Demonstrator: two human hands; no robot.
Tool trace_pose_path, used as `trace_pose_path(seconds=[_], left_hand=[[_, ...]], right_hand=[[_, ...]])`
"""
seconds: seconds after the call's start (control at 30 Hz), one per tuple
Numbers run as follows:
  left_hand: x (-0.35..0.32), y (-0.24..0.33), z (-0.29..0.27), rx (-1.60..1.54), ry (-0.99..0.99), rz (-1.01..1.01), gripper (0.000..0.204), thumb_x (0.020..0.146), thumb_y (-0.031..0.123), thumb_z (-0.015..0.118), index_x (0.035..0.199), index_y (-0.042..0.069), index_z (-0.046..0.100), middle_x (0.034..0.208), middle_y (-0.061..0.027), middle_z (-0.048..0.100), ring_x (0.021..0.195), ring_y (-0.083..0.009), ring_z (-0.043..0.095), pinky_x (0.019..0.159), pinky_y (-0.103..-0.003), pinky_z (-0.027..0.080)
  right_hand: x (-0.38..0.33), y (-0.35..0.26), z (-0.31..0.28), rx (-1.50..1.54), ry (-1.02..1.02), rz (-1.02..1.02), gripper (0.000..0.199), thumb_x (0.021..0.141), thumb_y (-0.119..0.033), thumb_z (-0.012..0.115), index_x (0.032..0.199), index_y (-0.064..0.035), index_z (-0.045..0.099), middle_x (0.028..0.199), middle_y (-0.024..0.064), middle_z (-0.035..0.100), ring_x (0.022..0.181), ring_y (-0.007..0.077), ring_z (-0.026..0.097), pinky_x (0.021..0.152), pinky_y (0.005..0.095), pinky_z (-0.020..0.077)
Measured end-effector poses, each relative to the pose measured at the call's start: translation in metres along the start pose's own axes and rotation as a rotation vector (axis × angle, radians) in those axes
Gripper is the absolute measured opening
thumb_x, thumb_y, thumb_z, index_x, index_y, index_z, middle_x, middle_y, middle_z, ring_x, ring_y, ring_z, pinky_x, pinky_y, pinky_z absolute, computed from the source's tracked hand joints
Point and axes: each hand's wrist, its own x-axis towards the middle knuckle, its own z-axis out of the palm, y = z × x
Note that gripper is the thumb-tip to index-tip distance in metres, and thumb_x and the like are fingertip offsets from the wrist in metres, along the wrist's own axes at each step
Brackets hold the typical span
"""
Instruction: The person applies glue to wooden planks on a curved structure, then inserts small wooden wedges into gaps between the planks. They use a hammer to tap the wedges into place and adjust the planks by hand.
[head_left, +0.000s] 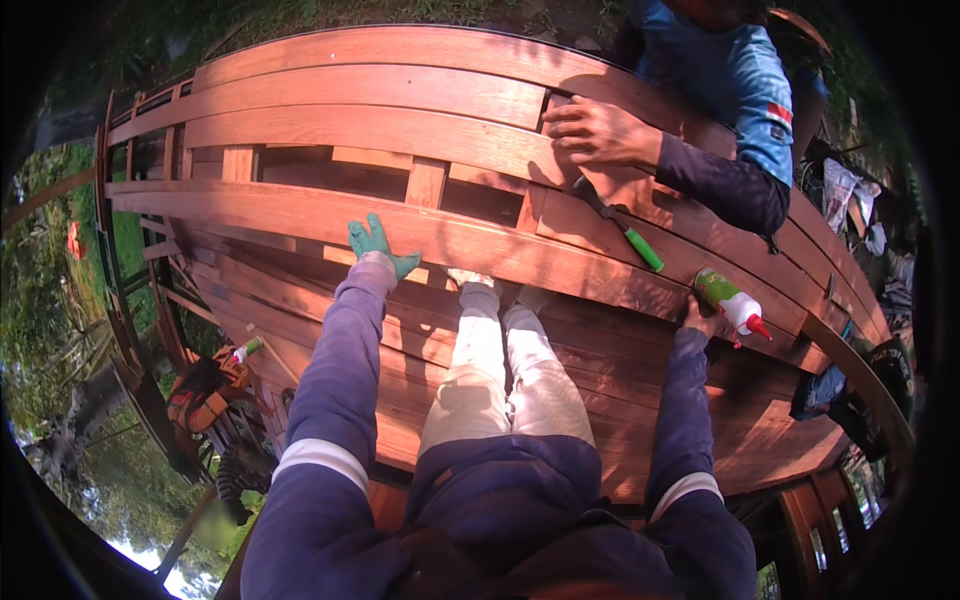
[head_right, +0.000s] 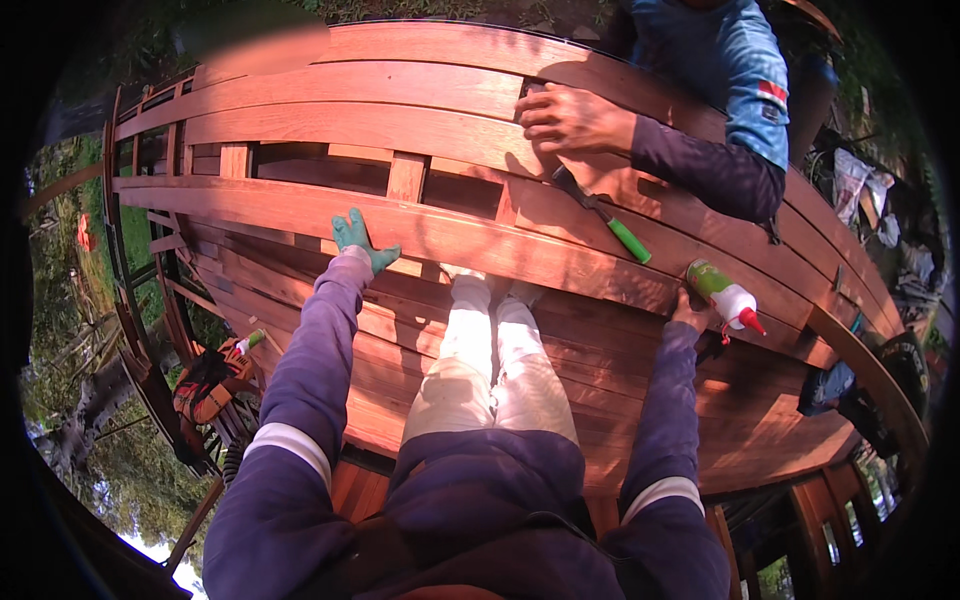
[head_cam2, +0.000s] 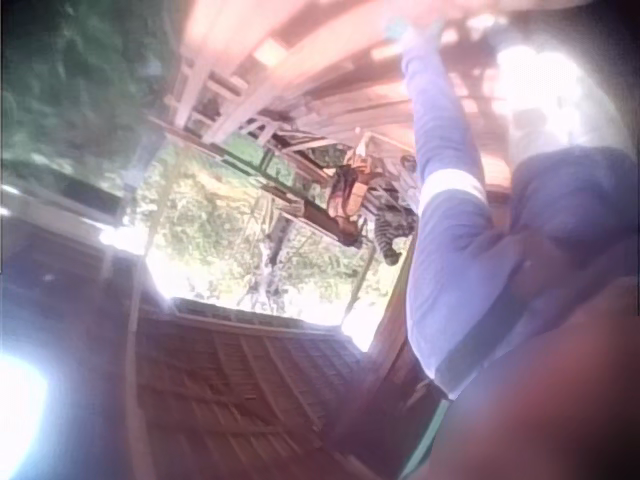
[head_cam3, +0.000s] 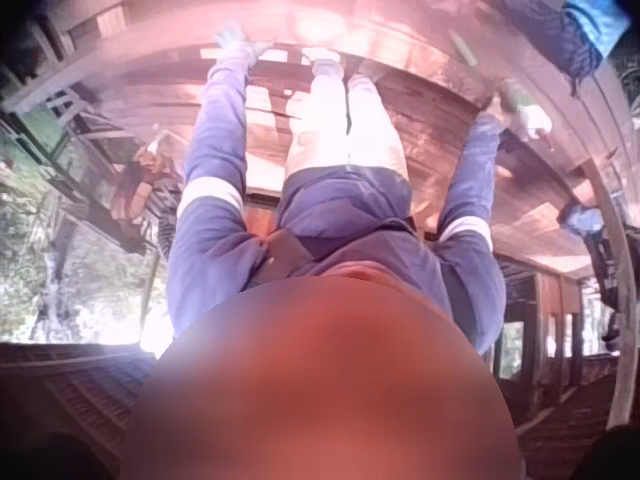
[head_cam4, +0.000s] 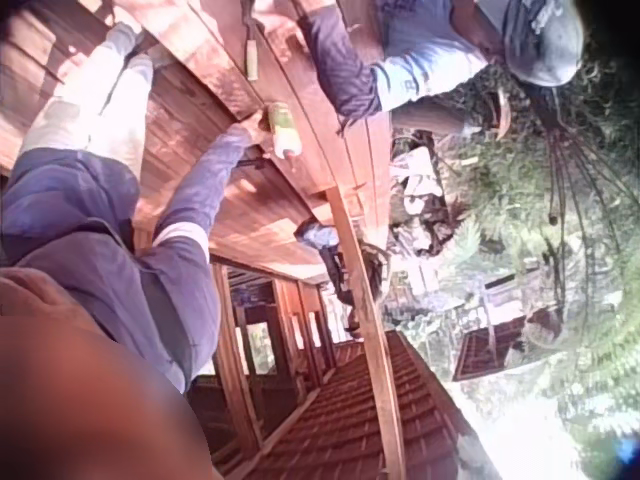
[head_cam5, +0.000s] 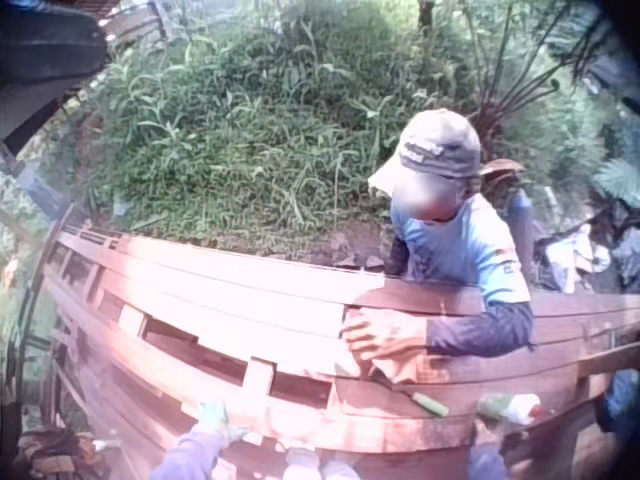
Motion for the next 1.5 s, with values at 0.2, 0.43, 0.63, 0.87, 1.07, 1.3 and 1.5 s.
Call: trace_pose_path(seconds=[0.2, 0.43, 0.63, 0.87, 1.07, 1.3, 1.5], left_hand=[[0.012, -0.006, -0.007, 0.119, -0.106, 0.009, 0.140, 0.065, 0.061, 0.087, 0.163, 0.008, 0.003, 0.164, -0.0361, 0.001, 0.155, -0.0480, 0.004, 0.126, -0.047, 0.015], [0.010, -0.005, -0.024, 0.147, -0.154, 0.011, 0.133, 0.071, 0.056, 0.086, 0.163, 0.008, 0.003, 0.164, -0.0372, 0.002, 0.154, -0.0481, 0.009, 0.125, -0.045, 0.019], [0.017, -0.014, -0.016, 0.143, -0.091, 0.069, 0.130, 0.072, 0.054, 0.085, 0.163, 0.005, 0.006, 0.161, -0.0418, 0.006, 0.153, -0.0502, 0.010, 0.125, -0.046, 0.019], [0.050, -0.044, 0.006, 0.054, -0.003, 0.181, 0.117, 0.075, 0.047, 0.084, 0.161, 0.006, 0.016, 0.160, -0.0397, 0.014, 0.151, -0.0493, 0.018, 0.122, -0.049, 0.024], [-0.061, -0.045, 0.017, -0.270, 0.086, -0.007, 0.070, 0.093, 0.048, 0.065, 0.143, 0.003, 0.050, 0.137, -0.0260, 0.060, 0.128, -0.0417, 0.057, 0.102, -0.046, 0.049], [-0.271, 0.010, 0.106, 0.106, -0.485, 0.043, 0.087, 0.089, 0.072, 0.048, 0.158, 0.021, 0.033, 0.170, -0.0153, 0.013, 0.149, -0.0455, 0.030, 0.116, -0.060, 0.030], [-0.255, -0.047, 0.177, 0.021, -0.592, 0.033, 0.078, 0.091, 0.066, 0.049, 0.157, 0.027, 0.035, 0.168, -0.0100, 0.023, 0.151, -0.0390, 0.024, 0.119, -0.057, 0.025]], right_hand=[[-0.055, -0.029, 0.011, -0.017, -0.063, 0.119, 0.056, 0.085, -0.014, 0.076, 0.134, 0.0049, 0.055, 0.130, 0.0237, 0.063, 0.116, 0.0339, 0.064, 0.103, 0.0400, 0.0484], [-0.093, -0.158, 0.057, -0.272, -0.210, -0.609, 0.052, 0.086, -0.025, 0.072, 0.134, -0.0067, 0.061, 0.135, 0.0204, 0.058, 0.120, 0.0426, 0.058, 0.105, 0.0485, 0.0470], [-0.054, -0.193, 0.088, -0.609, -0.465, -0.573, 0.040, 0.088, -0.020, 0.068, 0.127, -0.0127, 0.066, 0.132, 0.0144, 0.061, 0.118, 0.0383, 0.057, 0.105, 0.0503, 0.0448], [-0.082, -0.157, 0.074, -0.652, -0.197, -0.386, 0.037, 0.094, -0.021, 0.058, 0.129, -0.0085, 0.063, 0.138, 0.0129, 0.057, 0.128, 0.0361, 0.052, 0.108, 0.0477, 0.0414], [-0.220, -0.098, 0.024, -0.255, -0.566, -0.443, 0.050, 0.085, -0.018, 0.069, 0.133, -0.0088, 0.059, 0.128, 0.0175, 0.062, 0.123, 0.0345, 0.057, 0.109, 0.0420, 0.0438], [-0.250, -0.045, -0.018, -0.570, -1.355, -0.167, 0.056, 0.091, -0.051, 0.064, 0.125, -0.0058, 0.069, 0.117, 0.0228, 0.071, 0.115, 0.0388, 0.066, 0.100, 0.0408, 0.0503], [-0.239, -0.081, -0.003, -0.897, -1.320, -0.330, 0.056, 0.092, -0.056, 0.059, 0.117, -0.0085, 0.074, 0.115, 0.0258, 0.070, 0.113, 0.0419, 0.065, 0.100, 0.0455, 0.0501]])
